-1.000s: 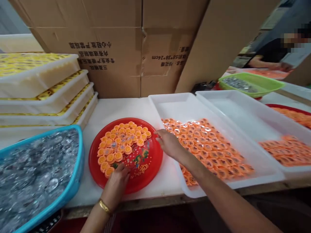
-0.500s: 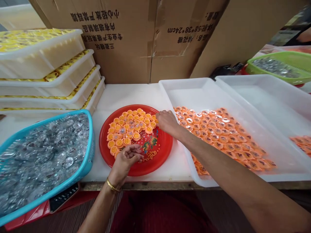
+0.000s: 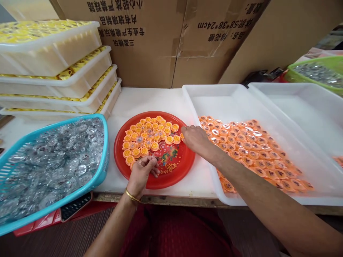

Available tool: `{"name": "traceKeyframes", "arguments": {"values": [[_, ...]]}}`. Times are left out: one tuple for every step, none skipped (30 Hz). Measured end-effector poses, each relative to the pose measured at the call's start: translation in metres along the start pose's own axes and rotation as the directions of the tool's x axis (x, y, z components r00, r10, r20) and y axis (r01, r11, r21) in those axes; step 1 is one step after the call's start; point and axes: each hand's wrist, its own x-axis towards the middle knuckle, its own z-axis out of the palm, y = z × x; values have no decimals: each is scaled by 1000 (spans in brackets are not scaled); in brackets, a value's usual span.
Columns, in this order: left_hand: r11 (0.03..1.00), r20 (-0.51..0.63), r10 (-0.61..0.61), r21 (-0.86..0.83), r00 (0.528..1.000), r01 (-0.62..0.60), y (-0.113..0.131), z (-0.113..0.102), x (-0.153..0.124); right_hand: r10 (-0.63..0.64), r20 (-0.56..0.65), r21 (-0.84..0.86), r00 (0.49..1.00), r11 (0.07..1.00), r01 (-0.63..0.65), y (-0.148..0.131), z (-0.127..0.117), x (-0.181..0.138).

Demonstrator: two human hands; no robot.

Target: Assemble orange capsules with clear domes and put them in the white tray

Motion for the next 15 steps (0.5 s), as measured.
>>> {"name": "traceKeyframes", "arguments": {"values": [[1000, -2, -5, 1, 1000, 5, 0, 0, 0, -4, -2, 4, 1000, 1000, 4, 0, 1, 0], [1000, -3, -9, 5, 1000, 9, 0, 0, 0, -6, -5, 8, 1000, 1000, 6, 0, 2, -1], [1000, -4, -11, 13, 1000, 11, 0, 1, -1, -5, -7, 13, 1000, 1000, 6, 0, 2, -2], [1000, -4, -11, 22, 1000, 11, 0, 1, -1, -3, -10, 17, 1000, 1000, 3, 0, 2, -2], [999, -5, -8, 33, 1000, 8, 0, 2, -1, 0, -14, 23, 1000, 1000, 0, 0, 2, -3], [999, -6, -3, 46, 1000, 4, 0, 2, -1, 3, -19, 29, 1000, 1000, -3, 1, 1, -4], [998, -8, 3, 59, 1000, -2, -1, 2, -1, 5, -25, 37, 1000, 999, -4, 2, 1, -4], [997, -9, 10, 71, 1000, -9, -2, 2, -1, 6, -31, 46, 999, 999, -5, 2, 0, -5], [997, -8, 16, 82, 1000, -15, -3, 2, -1, 9, -37, 57, 999, 998, -7, 3, -1, -5], [996, -7, 22, 92, 1000, -21, -5, 2, 0, 14, -44, 70, 999, 997, -11, 5, -2, -5], [994, -6, 27, 102, 1000, -26, -6, 2, 0, 23, -50, 87, 998, 996, -19, 6, -3, -5], [993, -4, 33, 111, 999, -32, -7, 1, 0, 35, -55, 108, 998, 994, -28, 7, -5, -5], [992, -2, 39, 118, 999, -38, -7, 1, 1, 48, -60, 134, 997, 990, -39, 8, -7, -6], [992, 3, 43, 123, 999, -43, -7, 1, 1, 61, -64, 163, 996, 985, -50, 9, -10, -7], [991, 8, 45, 122, 999, -46, -7, 1, 1, 71, -66, 188, 995, 981, -58, 9, -12, -9]]}}
